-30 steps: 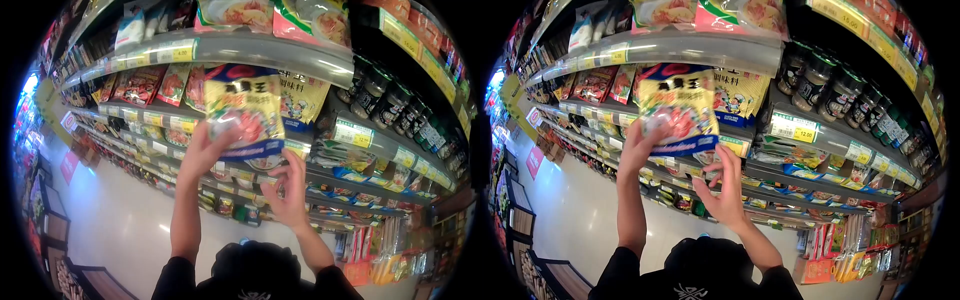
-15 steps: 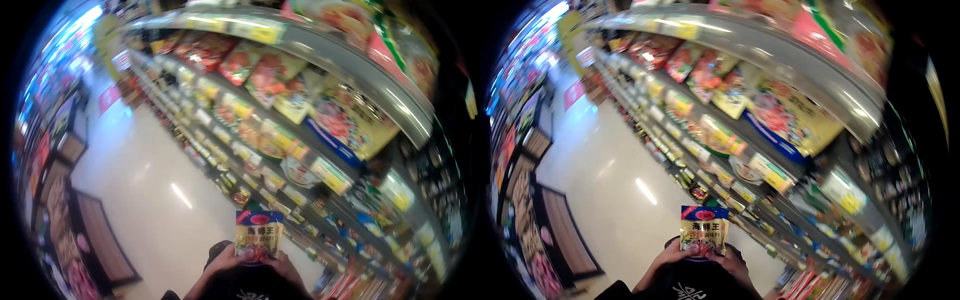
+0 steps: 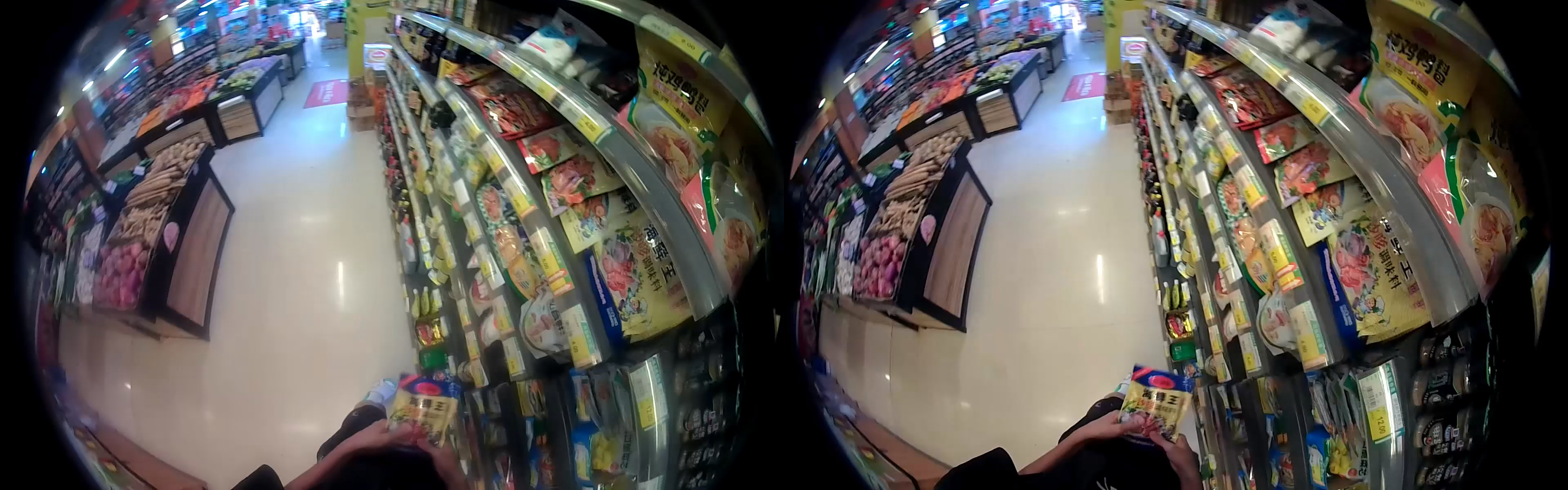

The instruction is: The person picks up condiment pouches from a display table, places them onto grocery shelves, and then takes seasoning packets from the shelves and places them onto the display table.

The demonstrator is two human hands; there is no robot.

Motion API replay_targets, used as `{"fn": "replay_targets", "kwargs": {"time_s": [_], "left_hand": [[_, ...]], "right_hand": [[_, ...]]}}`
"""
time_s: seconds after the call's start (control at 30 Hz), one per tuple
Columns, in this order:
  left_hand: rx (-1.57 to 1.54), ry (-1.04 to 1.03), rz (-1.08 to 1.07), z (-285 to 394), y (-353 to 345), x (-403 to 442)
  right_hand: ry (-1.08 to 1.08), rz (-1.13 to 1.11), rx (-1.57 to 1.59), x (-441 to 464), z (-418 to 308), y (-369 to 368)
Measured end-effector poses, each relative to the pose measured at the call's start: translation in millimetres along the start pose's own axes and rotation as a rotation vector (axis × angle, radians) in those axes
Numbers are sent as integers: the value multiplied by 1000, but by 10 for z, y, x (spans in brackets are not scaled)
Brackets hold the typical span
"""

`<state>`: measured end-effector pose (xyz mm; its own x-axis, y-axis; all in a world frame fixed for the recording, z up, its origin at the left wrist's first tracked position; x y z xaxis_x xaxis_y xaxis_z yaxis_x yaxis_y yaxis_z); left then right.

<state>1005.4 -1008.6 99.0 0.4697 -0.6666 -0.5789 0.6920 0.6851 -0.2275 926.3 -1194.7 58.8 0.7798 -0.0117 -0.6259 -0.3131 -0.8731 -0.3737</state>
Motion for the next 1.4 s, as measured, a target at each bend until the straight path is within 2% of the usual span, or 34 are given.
{"fn": "replay_targets", "kwargs": {"time_s": [0.1,0.13,0.23,0.27,0.3,0.37,0.4,0.43,0.5,0.53,0.63,0.67,0.7,0.77,0.8,0.87,0.9,0.93,0.97,1.07,1.13,1.2,1.3,1.33,1.4], "left_hand": [[-29,-131,102,-360,-157,-135],[29,-252,113,-373,-232,-220],[71,-118,49,-334,-441,-562],[36,-212,87,-411,-530,-594],[67,-337,153,-360,-616,-675],[143,-216,211,-380,-709,-851],[134,-233,229,-419,-742,-894],[37,-290,228,-431,-784,-957],[132,-316,305,-403,-823,-1103],[71,-366,311,-440,-884,-1169],[331,-356,463,-542,-889,-1173],[307,-184,537,-582,-883,-1158],[349,-1,534,-701,-824,-1138],[329,-184,623,-791,-932,-1220],[223,-281,619,-755,-1005,-1302],[-9,-228,555,-1020,-966,-1250],[-122,-208,524,-1152,-913,-1214],[-27,-146,562,-1244,-861,-1258],[69,-91,602,-1331,-798,-1317],[29,-235,617,-1433,-823,-1642],[-59,-237,595,-1506,-957,-2035],[-217,-255,603,-1813,-934,-2288],[-344,-326,763,-2313,-876,-2564],[-356,-322,822,-2380,-881,-2713],[-418,-351,902,-2559,-979,-3010]], "right_hand": [[-7,-237,-374,-216,-251,32],[-32,-288,-402,-174,-141,177],[-124,-423,-219,265,820,937],[-46,-436,-366,219,762,896],[-35,-462,-373,118,621,766],[-16,-512,-371,-265,223,332],[-52,-455,-450,-439,58,191],[-42,-467,-389,-462,47,142],[-30,-491,-262,-502,58,48],[-31,-499,-192,-554,107,-21],[-44,-494,-20,-783,212,-88],[-1,-336,-68,-651,424,-49],[-19,-375,-106,-628,524,-10],[-44,-465,-174,-503,689,38],[-69,-432,-141,-481,771,90],[-30,-543,-112,-672,711,28],[-140,-497,-18,-680,726,-86],[-245,-439,80,-688,742,-199],[-188,-441,-22,-666,840,-255],[-59,-423,-269,-845,887,-496],[160,-591,-476,-1060,982,-634],[-125,-572,-353,-1015,1363,-768],[187,-695,-867,-1231,1621,-1084],[163,-683,-796,-1493,1635,-1285],[158,-818,-736,-1807,1776,-1493]]}}
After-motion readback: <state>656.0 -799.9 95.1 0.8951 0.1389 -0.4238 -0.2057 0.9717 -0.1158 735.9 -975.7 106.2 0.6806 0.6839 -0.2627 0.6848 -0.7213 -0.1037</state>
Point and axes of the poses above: each hand's wrist, its own x-axis towards the middle knuckle, its own y-axis out of the back of the hand, z = x × y, the point moved 2 cm from there along x, towards the middle knuckle, and after that the axes turned 7 degrees about x, right-handed, at the moved point
